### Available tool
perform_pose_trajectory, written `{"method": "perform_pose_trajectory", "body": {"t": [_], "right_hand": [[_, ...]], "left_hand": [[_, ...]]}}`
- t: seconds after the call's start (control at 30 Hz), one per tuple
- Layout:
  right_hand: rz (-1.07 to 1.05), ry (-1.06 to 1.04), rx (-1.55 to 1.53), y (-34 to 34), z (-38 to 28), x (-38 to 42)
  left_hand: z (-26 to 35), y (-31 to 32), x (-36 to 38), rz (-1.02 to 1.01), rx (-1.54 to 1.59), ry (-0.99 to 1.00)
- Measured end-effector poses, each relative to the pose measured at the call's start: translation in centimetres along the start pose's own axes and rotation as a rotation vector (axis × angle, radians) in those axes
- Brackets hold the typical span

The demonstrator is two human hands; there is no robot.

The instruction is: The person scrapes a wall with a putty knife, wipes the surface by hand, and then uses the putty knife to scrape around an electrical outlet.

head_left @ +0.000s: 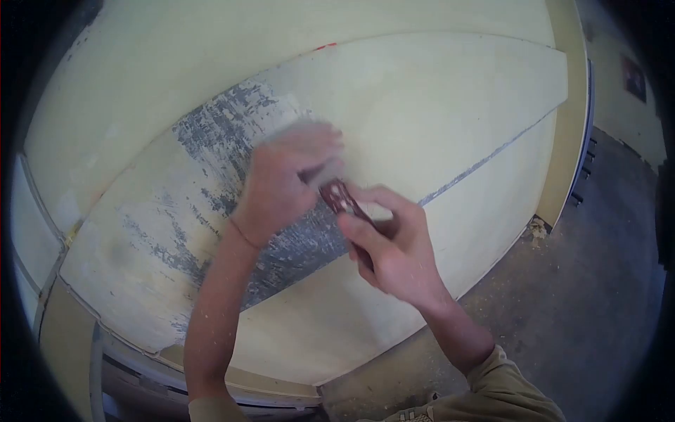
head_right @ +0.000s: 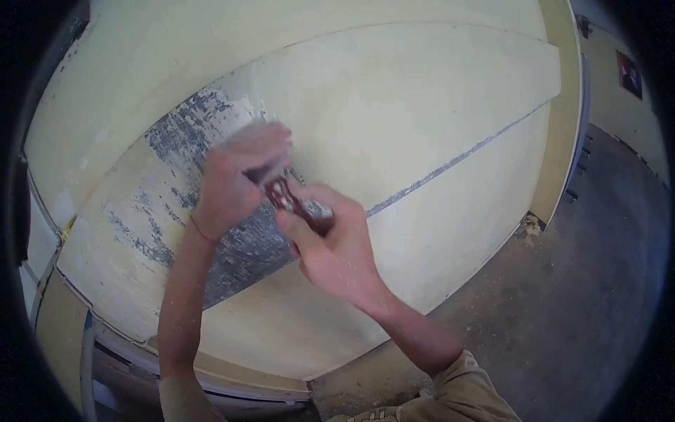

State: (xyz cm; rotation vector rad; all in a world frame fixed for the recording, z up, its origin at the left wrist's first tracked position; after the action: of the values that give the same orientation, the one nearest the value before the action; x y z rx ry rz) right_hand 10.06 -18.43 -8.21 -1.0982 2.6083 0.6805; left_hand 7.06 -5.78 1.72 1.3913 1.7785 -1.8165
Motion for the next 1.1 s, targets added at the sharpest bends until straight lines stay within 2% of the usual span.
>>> {"method": "perform_pose_trajectory", "body": {"t": [0.13, 0.27, 0.33, 0.43, 0.53, 0.6, 0.67, 0.8, 0.9, 0.97, 1.1], "right_hand": [[-0.007, 0.054, 0.023, -0.1, -0.5, 0.4], [0.042, -0.019, 0.008, 0.5, -0.4, 0.0], [0.020, 0.054, 0.024, 0.2, -1.2, 0.5], [0.045, 0.029, 0.062, 0.5, -0.5, 0.9], [0.041, 0.039, 0.065, 0.5, -2.7, 0.6], [0.050, 0.035, 0.078, 0.2, -0.8, 1.3], [0.063, -0.050, 0.081, 0.3, -0.1, 0.5], [0.050, 0.043, 0.128, 0.0, -1.4, 0.7], [0.001, -0.031, 0.108, -0.2, -1.0, 0.4], [-0.012, 0.004, 0.114, 0.0, -2.8, -0.2], [-0.001, -0.020, 0.125, -0.6, -1.3, -0.3]], "left_hand": [[0.1, 0.2, 0.1, -0.005, -0.030, 0.000], [-0.4, -0.4, -0.6, -0.022, 0.016, -0.037], [-0.3, 0.0, 0.1, -0.027, 0.059, -0.076], [-0.1, 0.1, 0.4, -0.020, 0.008, -0.049], [-0.4, -0.3, -0.9, -0.020, 0.075, -0.059], [0.2, 0.3, 0.3, -0.017, 0.025, -0.003], [-0.5, -0.2, -0.3, 0.018, 0.030, 0.018], [-0.1, 0.1, -0.3, 0.037, 0.022, 0.028], [-0.4, 0.0, 0.2, 0.095, 0.008, -0.006], [-0.8, -0.4, -0.8, 0.075, -0.010, 0.013], [0.2, 0.6, 0.1, -0.002, 0.007, 0.030]]}}
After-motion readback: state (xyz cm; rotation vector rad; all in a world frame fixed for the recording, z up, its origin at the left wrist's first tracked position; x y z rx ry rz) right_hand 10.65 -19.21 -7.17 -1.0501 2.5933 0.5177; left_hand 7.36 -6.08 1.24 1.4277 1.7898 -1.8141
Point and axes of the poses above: each hand's wrist, its own x-axis away from the middle knuckle, its own y-axis out of the palm, z = x × y, the point moved 5 cm from there along -x, towards the middle knuckle, and after that the axes turned 4 degrees about x, right-handed, at the moved point
